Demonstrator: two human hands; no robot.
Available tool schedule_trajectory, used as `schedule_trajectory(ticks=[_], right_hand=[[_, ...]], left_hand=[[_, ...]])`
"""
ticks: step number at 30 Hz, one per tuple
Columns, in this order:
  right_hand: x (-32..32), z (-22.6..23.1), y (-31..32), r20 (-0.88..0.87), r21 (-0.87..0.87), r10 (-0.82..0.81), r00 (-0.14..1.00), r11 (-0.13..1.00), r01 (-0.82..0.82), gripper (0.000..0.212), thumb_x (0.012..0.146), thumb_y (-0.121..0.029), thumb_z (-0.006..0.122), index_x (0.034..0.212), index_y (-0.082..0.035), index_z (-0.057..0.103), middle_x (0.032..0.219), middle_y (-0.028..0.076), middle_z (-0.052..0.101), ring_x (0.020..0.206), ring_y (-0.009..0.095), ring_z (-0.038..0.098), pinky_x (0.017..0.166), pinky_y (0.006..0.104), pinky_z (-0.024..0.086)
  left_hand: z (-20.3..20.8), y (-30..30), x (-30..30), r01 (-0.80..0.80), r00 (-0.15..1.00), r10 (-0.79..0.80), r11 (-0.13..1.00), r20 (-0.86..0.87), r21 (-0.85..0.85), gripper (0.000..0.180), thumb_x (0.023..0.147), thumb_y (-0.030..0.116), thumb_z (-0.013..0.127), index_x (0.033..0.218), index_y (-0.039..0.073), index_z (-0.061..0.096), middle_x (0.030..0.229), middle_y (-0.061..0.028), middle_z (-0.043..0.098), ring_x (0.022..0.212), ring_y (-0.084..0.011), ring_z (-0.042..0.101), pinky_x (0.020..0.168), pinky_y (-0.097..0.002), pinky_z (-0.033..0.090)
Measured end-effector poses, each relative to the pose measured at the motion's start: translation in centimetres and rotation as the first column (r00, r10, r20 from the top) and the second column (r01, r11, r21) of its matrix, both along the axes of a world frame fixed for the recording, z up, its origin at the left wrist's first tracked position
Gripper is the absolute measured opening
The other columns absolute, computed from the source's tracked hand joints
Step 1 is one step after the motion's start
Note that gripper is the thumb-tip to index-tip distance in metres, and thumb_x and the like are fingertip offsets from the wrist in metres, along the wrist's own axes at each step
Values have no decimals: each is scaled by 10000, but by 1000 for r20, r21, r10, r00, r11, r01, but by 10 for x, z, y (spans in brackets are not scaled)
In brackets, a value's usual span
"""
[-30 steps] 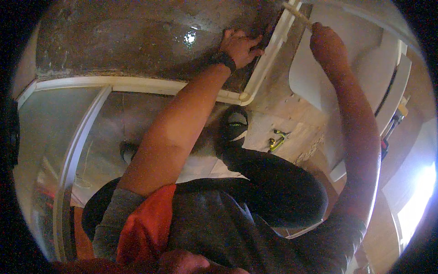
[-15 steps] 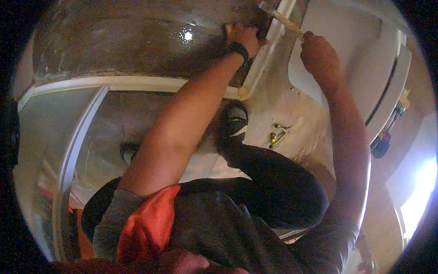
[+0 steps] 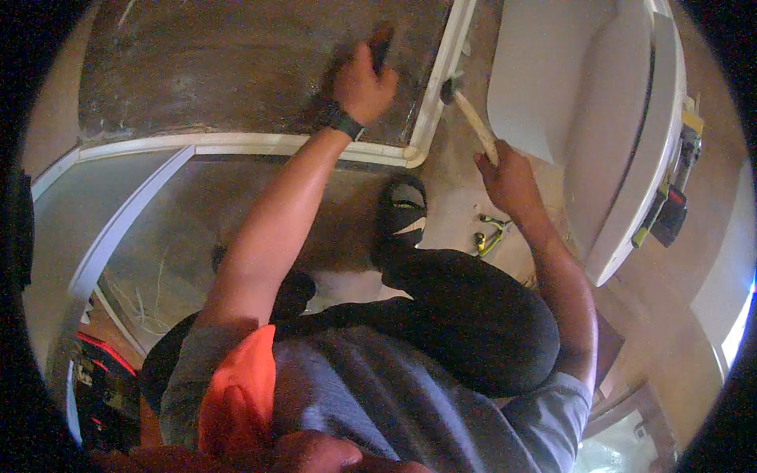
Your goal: The person is kneeling on the floor and using a hammer and a pry bar to remove a white baseboard from the wall. They repeatedly pry and hammer along the length of the baseboard to detach it from the wall.
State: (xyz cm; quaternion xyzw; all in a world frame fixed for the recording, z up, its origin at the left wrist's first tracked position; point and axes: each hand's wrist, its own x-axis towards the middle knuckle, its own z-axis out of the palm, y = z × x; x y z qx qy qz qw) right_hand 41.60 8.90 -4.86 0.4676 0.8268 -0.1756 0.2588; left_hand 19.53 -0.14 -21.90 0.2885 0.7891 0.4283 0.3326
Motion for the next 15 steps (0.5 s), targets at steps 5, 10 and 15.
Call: schedule_trajectory(ticks=[5, 10, 15], right_hand=[[73, -48, -17, -9, 162, -74, 997, 984, 75, 451, 993, -394, 565, 1126, 35, 596, 836, 288, 668, 822, 477, 666, 745, 550, 521], [124, -109, -18, 10, 219, -88, 996, 972, 84, 433, 1004, -380, 541, 1165, 21, 572, 1043, 296, 653, 989, 438, 658, 827, 537, 519], [122, -136, -8, -131, 442, 207, 970, 887, -130, 516, 995, -361, 577, 1323, 34, 528, 1248, 316, 588, 1140, 432, 605, 925, 494, 510]], left_hand=[[23, -16, -21, -181, 983, 182, 982, -11, 51, 386, 907, 261, 637, 1137, -24, 515, 985, -300, 671, 929, -494, 648, 790, -551, 523], [14, -13, -24, -179, 981, 180, 984, 73, -13, 399, 899, 259, 683, 1107, -54, 548, 1020, -288, 673, 988, -465, 650, 844, -511, 523], [54, -1, -2, -475, 648, 328, 880, 687, 29, 303, 954, 275, 693, 1066, 17, 582, 847, -94, 651, 770, -209, 669, 689, -366, 563]])
